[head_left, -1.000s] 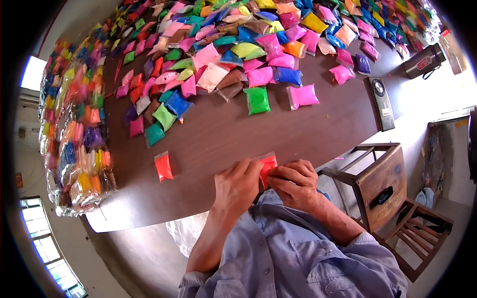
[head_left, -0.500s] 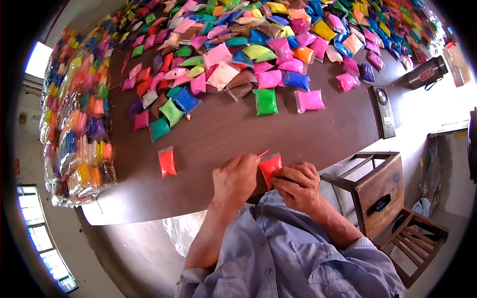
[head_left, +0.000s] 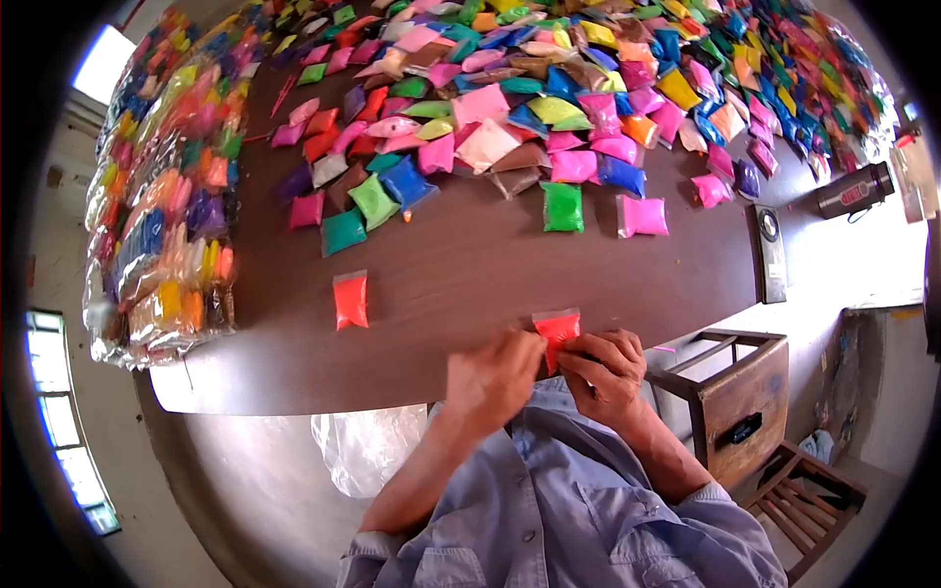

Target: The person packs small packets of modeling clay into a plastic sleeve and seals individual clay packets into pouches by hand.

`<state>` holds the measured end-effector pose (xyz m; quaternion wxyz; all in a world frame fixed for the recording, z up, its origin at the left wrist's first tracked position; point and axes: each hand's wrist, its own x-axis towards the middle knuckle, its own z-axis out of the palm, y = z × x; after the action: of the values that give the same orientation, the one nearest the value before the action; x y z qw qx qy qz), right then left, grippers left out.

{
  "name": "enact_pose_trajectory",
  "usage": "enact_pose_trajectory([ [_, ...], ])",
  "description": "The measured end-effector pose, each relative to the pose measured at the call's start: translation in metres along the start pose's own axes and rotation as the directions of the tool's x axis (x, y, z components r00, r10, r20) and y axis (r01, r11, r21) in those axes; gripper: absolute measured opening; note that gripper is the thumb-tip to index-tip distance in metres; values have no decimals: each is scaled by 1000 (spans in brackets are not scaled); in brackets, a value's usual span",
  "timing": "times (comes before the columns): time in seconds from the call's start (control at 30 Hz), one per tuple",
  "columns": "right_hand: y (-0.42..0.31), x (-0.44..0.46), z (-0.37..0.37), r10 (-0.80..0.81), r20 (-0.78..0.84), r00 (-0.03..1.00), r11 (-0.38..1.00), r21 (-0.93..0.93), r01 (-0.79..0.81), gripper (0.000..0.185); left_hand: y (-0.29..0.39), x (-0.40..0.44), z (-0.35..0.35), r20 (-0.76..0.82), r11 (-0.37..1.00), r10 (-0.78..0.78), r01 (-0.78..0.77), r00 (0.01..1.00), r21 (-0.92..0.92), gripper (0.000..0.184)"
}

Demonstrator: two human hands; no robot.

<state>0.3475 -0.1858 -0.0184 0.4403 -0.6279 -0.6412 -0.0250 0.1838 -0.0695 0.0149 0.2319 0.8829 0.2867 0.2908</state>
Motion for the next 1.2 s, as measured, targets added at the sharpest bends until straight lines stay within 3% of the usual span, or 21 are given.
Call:
enact_pose_trajectory([
  [0.2,-2,3,-3,-25,21,999,1000,-10,25,32,-23,-4,-5,-68,974,-114,125,991,191,12],
  [0.27,-9,7,-9,77,25,997,997,4,-77,38,-22,-11,-21,-99,981,-167,175,981,79,11],
  [0.37,-9,12,-19,31,162,986,997,-69,-20,48,-29,-30,-40,-206,974,-222,228,953,5,10],
  [0.43,-11,18,-23,26,352,936,991,-135,24,53,-36,-43,-59,-292,943,-326,332,899,-31,9],
  [0.53,-10,18,-17,22,371,929,986,-159,40,54,-68,-69,-85,-446,891,-401,454,801,14,8],
  [0.57,-12,19,-17,27,368,929,984,-173,40,55,-87,-72,-91,-554,900,-337,434,761,48,15],
  [0.6,-14,20,-17,20,375,927,983,-175,50,55,-105,-80,-99,-612,880,-387,474,689,-23,16],
  [0.63,-15,22,-18,32,371,928,982,-182,39,54,-122,-87,-111,-616,834,-465,547,636,-65,17],
  [0.73,-13,25,-17,24,365,931,981,-186,48,51,-159,-93,-134,-696,802,-462,594,549,-64,15],
  [0.97,-24,44,14,12,294,956,983,-178,42,44,-163,-85,-138,-625,779,-508,625,593,-40,12],
  [1.2,-54,95,90,-73,324,943,981,-147,127,42,-160,-84,-141,-631,759,-549,644,548,-101,11],
])
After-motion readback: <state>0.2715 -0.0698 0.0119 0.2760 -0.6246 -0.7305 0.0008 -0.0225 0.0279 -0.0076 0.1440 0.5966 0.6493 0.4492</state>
